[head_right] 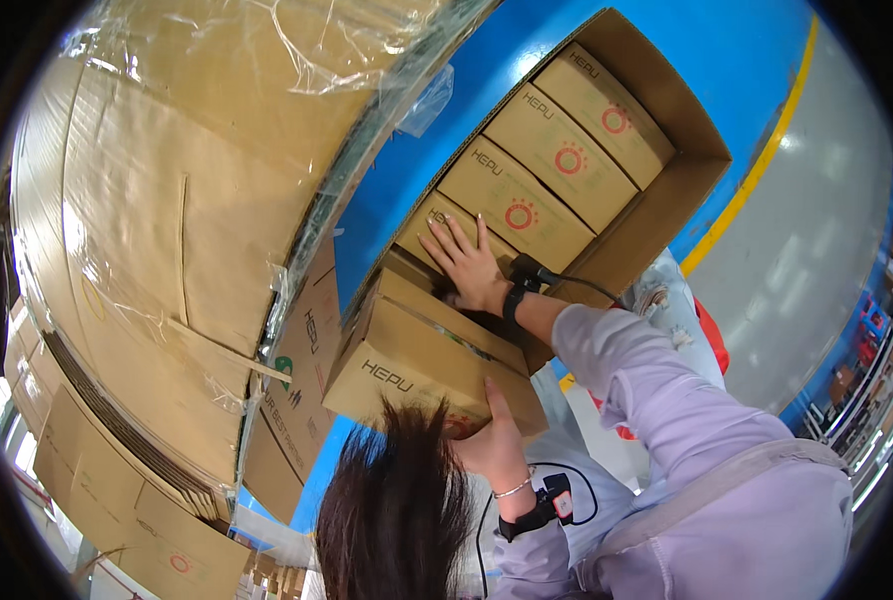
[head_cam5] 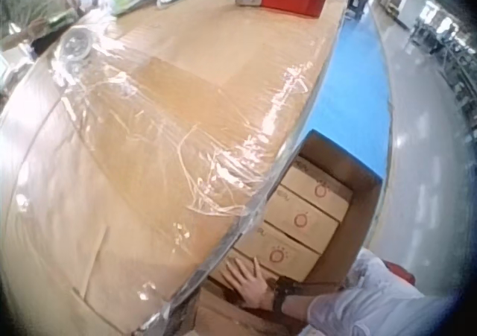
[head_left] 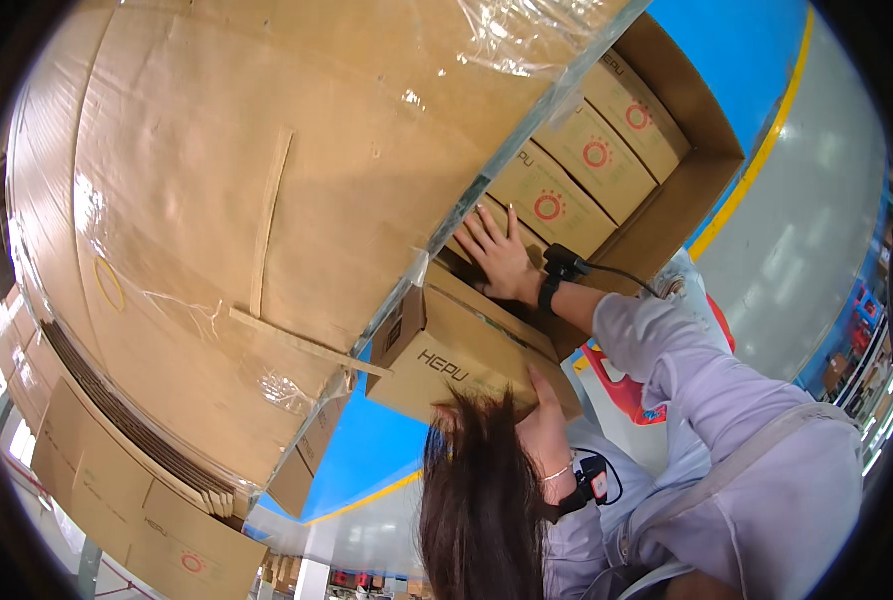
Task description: Packing smaller cardboard boxes into a larger shipping container.
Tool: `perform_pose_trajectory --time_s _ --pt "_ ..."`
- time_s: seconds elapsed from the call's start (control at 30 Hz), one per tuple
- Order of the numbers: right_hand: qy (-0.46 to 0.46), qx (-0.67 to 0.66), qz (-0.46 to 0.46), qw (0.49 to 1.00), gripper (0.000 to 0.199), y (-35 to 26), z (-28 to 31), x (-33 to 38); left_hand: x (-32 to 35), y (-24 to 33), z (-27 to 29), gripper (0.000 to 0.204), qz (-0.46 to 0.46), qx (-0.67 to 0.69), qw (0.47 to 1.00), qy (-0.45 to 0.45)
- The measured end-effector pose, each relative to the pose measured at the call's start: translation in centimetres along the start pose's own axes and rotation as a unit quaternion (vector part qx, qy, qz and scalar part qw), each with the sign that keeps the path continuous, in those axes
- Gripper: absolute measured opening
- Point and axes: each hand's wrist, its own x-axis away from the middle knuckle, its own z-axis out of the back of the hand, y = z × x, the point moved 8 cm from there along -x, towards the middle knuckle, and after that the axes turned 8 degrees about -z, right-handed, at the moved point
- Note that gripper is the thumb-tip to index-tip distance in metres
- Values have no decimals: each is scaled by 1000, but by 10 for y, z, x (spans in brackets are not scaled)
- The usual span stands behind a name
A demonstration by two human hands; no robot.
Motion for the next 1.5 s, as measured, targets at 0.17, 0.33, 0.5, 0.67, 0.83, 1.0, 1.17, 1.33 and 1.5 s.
perform_pose_trajectory --time_s 0.17,0.33,0.5,0.67,0.83,1.0,1.17,1.33,1.5 --pt "23 20 72 997 104 -11 4 -15 -13 20 26 105 -235 -124 946 185" --pt "18 35 124 991 99 -3 5 -11 -42 11 4 111 -218 -120 953 173" --pt "11 55 142 988 99 3 4 -12 -48 -1 0 113 -171 -88 967 165" --pt "27 29 171 984 92 8 0 -12 -48 -2 -7 114 -231 -50 958 162" --pt "66 62 194 977 76 21 7 -13 -43 18 -17 111 -199 -174 942 207" --pt "47 77 186 978 73 25 9 -15 -48 16 -37 111 -174 -248 914 271" --pt "61 128 166 976 68 45 9 -6 -47 18 -46 112 -190 -265 901 285" --pt "47 113 169 978 68 41 8 -5 -51 25 -58 108 -189 -353 854 331" --pt "63 75 181 979 62 56 9 -1 -55 20 -67 109 -204 -348 867 292"
